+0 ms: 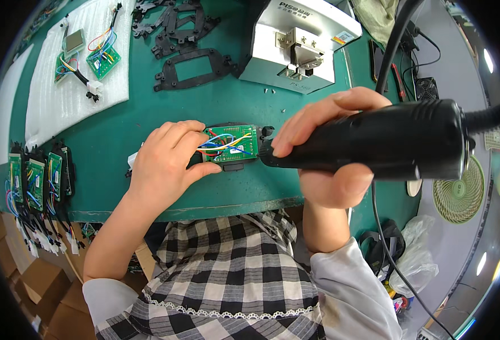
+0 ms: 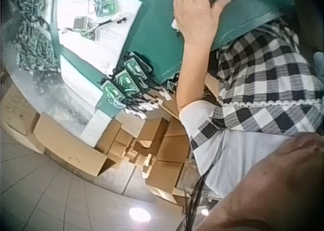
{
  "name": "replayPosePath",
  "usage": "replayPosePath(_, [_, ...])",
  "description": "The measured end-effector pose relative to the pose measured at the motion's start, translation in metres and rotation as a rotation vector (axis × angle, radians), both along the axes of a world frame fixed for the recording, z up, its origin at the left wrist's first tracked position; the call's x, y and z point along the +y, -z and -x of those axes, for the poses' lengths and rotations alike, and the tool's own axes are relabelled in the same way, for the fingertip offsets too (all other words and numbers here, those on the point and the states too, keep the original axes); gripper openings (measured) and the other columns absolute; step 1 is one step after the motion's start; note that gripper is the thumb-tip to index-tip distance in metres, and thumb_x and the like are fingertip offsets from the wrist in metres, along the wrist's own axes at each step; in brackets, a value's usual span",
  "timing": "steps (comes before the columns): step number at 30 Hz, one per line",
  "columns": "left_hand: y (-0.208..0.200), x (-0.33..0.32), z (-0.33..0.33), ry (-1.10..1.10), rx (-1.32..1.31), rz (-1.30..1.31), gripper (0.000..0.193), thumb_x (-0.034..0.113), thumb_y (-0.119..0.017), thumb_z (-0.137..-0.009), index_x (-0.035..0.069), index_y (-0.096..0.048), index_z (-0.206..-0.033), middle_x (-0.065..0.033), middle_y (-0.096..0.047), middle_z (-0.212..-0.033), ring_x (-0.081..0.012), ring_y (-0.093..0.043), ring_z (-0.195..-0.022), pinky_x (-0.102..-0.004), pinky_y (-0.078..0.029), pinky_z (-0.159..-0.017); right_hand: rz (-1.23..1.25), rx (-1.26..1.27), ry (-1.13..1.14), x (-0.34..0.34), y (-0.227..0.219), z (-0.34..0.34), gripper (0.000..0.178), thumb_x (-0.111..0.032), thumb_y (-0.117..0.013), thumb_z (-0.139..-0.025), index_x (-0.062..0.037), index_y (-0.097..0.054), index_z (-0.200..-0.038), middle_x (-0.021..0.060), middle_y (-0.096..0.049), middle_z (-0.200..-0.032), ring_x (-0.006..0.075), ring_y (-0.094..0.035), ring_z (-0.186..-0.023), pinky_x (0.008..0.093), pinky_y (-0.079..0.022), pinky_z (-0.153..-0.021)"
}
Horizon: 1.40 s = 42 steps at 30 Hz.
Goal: The person assembles electronic circuit boards into plastic frames, securing them with an electric screwdriver.
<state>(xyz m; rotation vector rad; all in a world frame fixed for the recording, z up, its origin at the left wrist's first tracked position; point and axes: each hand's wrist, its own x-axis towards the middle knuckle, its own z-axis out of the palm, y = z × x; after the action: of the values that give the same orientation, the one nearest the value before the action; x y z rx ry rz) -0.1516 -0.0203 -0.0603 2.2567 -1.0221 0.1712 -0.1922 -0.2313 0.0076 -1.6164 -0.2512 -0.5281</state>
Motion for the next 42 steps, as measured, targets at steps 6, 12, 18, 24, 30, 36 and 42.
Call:
replayPosePath(6, [-0.002, 0.000, 0.001, 0.014, 0.019, -0.027, 0.043, 0.026, -0.081, -0.058, 0.002, -0.063, -0.090, -0.0084, -0.063, -0.105, -0.0271, -0.060, -0.085, -0.0366, -0.049, -0.074, 0.025, -0.023, -0.017, -0.011, 0.001, -0.004, 0.077, -0.063, -0.057, -0.083, 0.0018, -0.036, -0.119, 0.0149, -0.055, -0.065, 0.0233, -0.056, -0.048, 0.0334, -0.049, -0.044])
replayPosePath(12, [-0.002, -0.008, 0.002, 0.049, -0.048, 0.005, 0.041, 0.026, -0.080, -0.061, 0.001, -0.064, -0.090, -0.0095, -0.063, -0.102, -0.0261, -0.061, -0.088, -0.0376, -0.049, -0.077, 0.063, -0.433, 0.475, -0.040, -0.057, -0.056, 0.074, -0.067, -0.043, -0.086, 0.0020, -0.039, -0.113, 0.0165, -0.055, -0.060, 0.0256, -0.055, -0.043, 0.0356, -0.048, -0.039])
replayPosePath(18, [0.001, -0.007, 0.002, 0.039, -0.059, -0.014, 0.043, 0.027, -0.082, -0.058, 0.005, -0.064, -0.091, -0.0071, -0.063, -0.106, -0.0262, -0.061, -0.089, -0.0379, -0.047, -0.078, 0.196, -0.499, 0.379, -0.050, -0.056, -0.084, 0.068, -0.061, -0.047, -0.088, 0.0048, -0.043, -0.107, 0.0176, -0.057, -0.059, 0.0259, -0.058, -0.043, 0.0344, -0.049, -0.040])
replayPosePath(24, [-0.006, -0.003, 0.001, 0.015, -0.090, -0.056, 0.039, 0.027, -0.079, -0.061, 0.009, -0.065, -0.092, -0.0035, -0.062, -0.104, -0.0214, -0.060, -0.090, -0.0363, -0.047, -0.081, 0.162, -0.359, 0.318, -0.039, -0.051, -0.072, 0.076, -0.064, -0.046, -0.086, 0.0075, -0.039, -0.111, 0.0161, -0.055, -0.061, 0.0247, -0.056, -0.043, 0.0339, -0.049, -0.040])
replayPosePath(30, [0.002, -0.002, 0.001, 0.013, -0.080, -0.023, 0.042, 0.028, -0.080, -0.059, 0.008, -0.066, -0.093, -0.0035, -0.063, -0.103, -0.0236, -0.061, -0.088, -0.0377, -0.047, -0.079, 0.068, -0.170, 0.097, 0.017, -0.021, -0.056, 0.075, -0.063, -0.042, -0.087, 0.0058, -0.035, -0.117, 0.0161, -0.057, -0.062, 0.0241, -0.055, -0.042, 0.0328, -0.046, -0.039])
replayPosePath(36, [-0.001, -0.001, 0.003, 0.010, -0.095, -0.032, 0.037, 0.026, -0.079, -0.062, 0.009, -0.066, -0.092, -0.0021, -0.062, -0.102, -0.0203, -0.060, -0.089, -0.0350, -0.047, -0.081, -0.156, -0.397, -0.076, 0.047, 0.002, -0.086, 0.057, -0.035, -0.067, -0.077, 0.0054, -0.045, -0.111, 0.0111, -0.060, -0.074, 0.0161, -0.058, -0.057, 0.0266, -0.047, -0.050])
replayPosePath(42, [-0.002, -0.001, 0.006, -0.056, -0.055, -0.008, 0.036, 0.026, -0.079, -0.061, 0.009, -0.066, -0.091, -0.0017, -0.061, -0.101, -0.0199, -0.059, -0.087, -0.0335, -0.048, -0.075, -0.003, -0.203, -0.150, 0.056, -0.002, -0.064, 0.066, -0.045, -0.066, -0.081, 0.0102, -0.042, -0.108, 0.0107, -0.058, -0.065, 0.0144, -0.054, -0.044, 0.0237, -0.045, -0.041])
